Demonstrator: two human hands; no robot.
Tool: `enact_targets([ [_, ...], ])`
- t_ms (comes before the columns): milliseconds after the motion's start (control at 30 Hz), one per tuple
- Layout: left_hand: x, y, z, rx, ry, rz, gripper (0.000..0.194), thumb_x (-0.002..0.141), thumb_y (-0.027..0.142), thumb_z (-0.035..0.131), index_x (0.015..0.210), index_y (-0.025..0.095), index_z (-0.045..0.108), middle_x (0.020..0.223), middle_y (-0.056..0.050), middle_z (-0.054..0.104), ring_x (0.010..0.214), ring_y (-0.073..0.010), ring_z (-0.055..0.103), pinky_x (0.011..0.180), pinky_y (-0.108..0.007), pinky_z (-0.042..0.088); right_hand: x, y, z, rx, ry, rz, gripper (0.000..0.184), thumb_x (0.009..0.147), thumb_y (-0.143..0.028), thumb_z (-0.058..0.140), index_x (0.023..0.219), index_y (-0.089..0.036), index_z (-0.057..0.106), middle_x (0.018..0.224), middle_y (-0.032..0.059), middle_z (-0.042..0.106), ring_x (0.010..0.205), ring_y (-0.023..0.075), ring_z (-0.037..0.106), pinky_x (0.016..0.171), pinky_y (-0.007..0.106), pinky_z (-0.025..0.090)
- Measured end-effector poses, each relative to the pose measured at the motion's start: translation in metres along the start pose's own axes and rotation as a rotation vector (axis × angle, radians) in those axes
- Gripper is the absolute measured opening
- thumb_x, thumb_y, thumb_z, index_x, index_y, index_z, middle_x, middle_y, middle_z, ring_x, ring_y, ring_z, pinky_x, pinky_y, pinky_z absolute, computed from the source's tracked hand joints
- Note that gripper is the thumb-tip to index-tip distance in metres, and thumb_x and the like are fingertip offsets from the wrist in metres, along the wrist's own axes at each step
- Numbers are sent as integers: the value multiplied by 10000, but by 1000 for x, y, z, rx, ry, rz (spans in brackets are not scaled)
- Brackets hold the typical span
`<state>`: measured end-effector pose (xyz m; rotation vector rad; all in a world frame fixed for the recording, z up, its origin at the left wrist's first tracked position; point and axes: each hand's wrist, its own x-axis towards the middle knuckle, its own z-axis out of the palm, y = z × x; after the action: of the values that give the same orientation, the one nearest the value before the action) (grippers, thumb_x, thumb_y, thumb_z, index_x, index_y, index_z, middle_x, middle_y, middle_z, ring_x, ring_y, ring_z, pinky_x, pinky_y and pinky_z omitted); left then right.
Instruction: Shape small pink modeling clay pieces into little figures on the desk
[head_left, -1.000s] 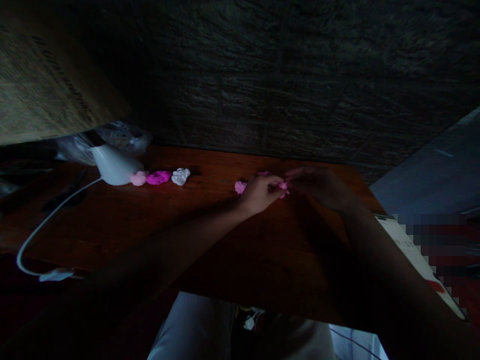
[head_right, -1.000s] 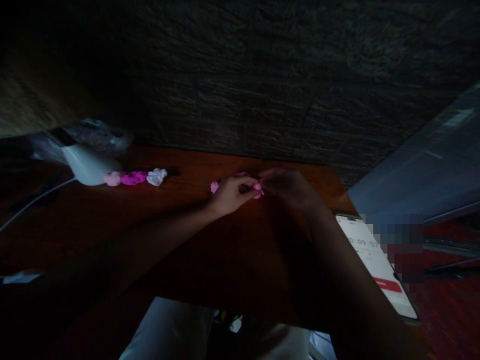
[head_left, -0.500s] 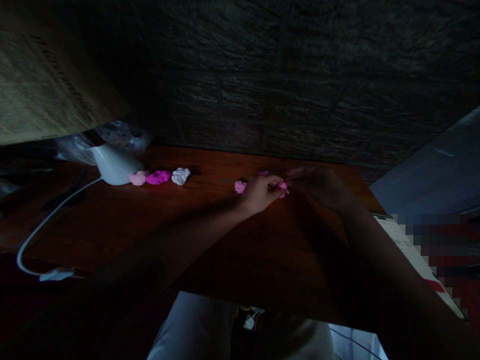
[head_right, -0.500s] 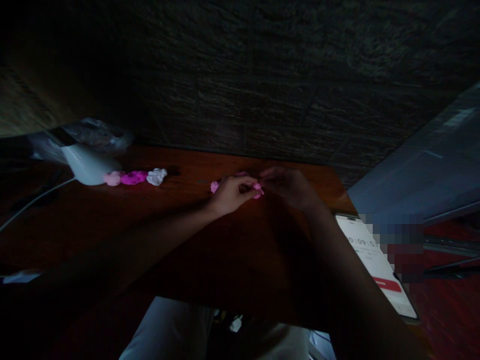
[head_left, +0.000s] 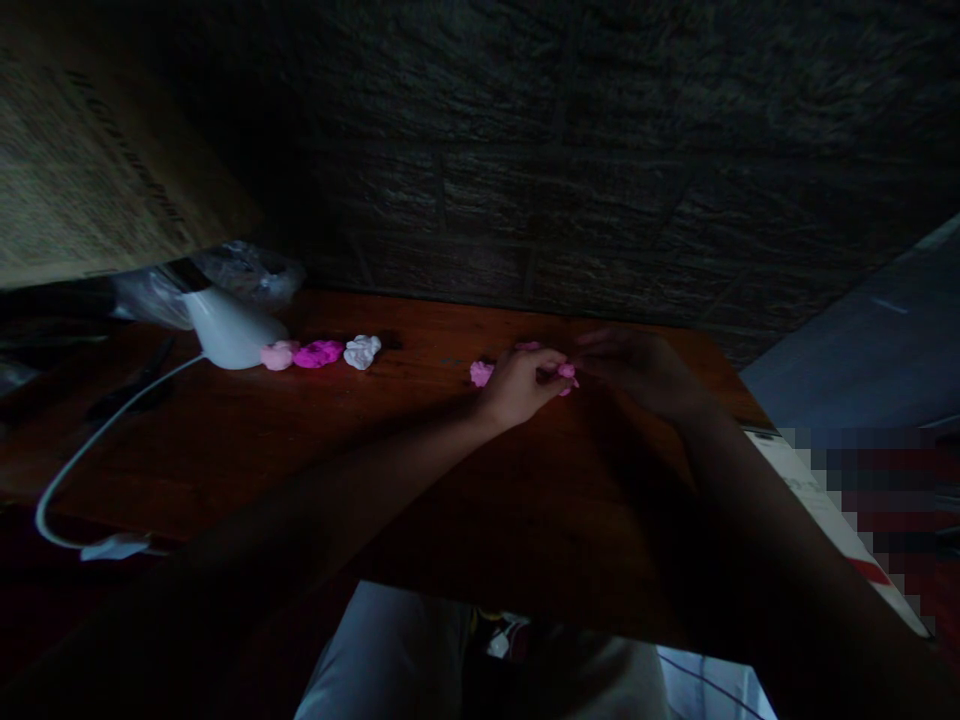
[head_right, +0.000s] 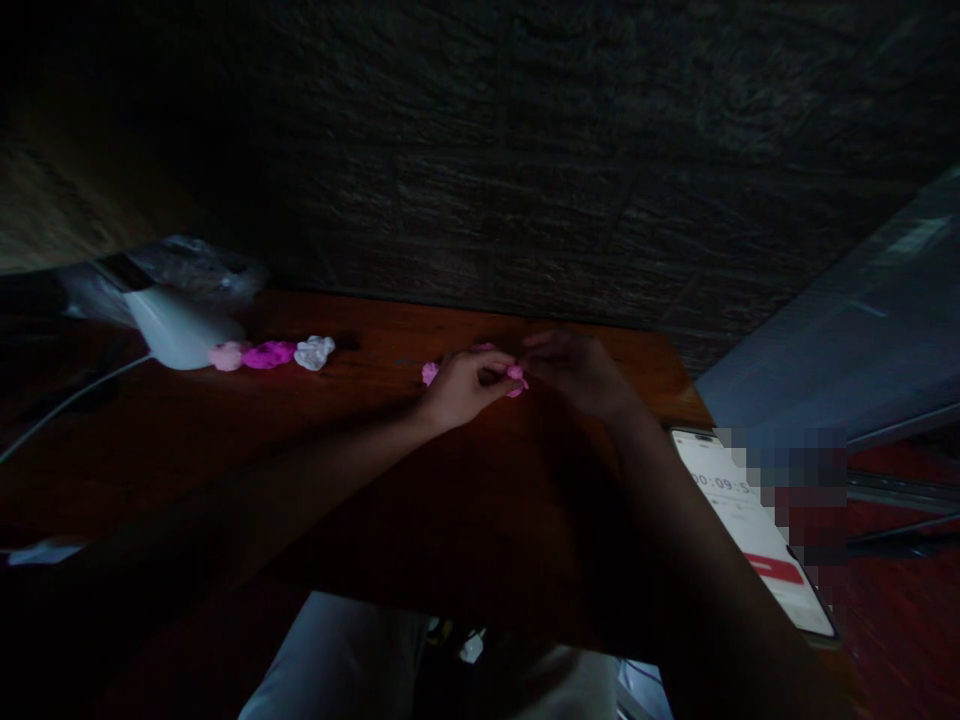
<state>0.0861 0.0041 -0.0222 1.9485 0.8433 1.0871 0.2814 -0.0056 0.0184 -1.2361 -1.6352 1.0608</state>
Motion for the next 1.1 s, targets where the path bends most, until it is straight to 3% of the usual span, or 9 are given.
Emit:
enact_targets([
  [133, 0, 0, 0, -6, 4, -11, 140, 867, 144, 733, 997, 168, 689, 948, -56, 820, 865, -172, 777, 845, -316, 610, 0, 0, 1, -4, 20, 6, 465, 635, -517, 908, 966, -238, 740, 903, 57, 798, 843, 258, 750, 784, 417, 610],
  [1100, 1, -1, 0, 11, -8, -23, 112, 875, 137, 721, 976, 161, 680, 959, -70, 817, 895, -184, 780, 862, -323, 598, -1, -6, 7, 7, 9, 9, 423, 592, -544, 925, 835, -248, 746, 798, 37, 781, 757, 238, 732, 739, 388, 606],
])
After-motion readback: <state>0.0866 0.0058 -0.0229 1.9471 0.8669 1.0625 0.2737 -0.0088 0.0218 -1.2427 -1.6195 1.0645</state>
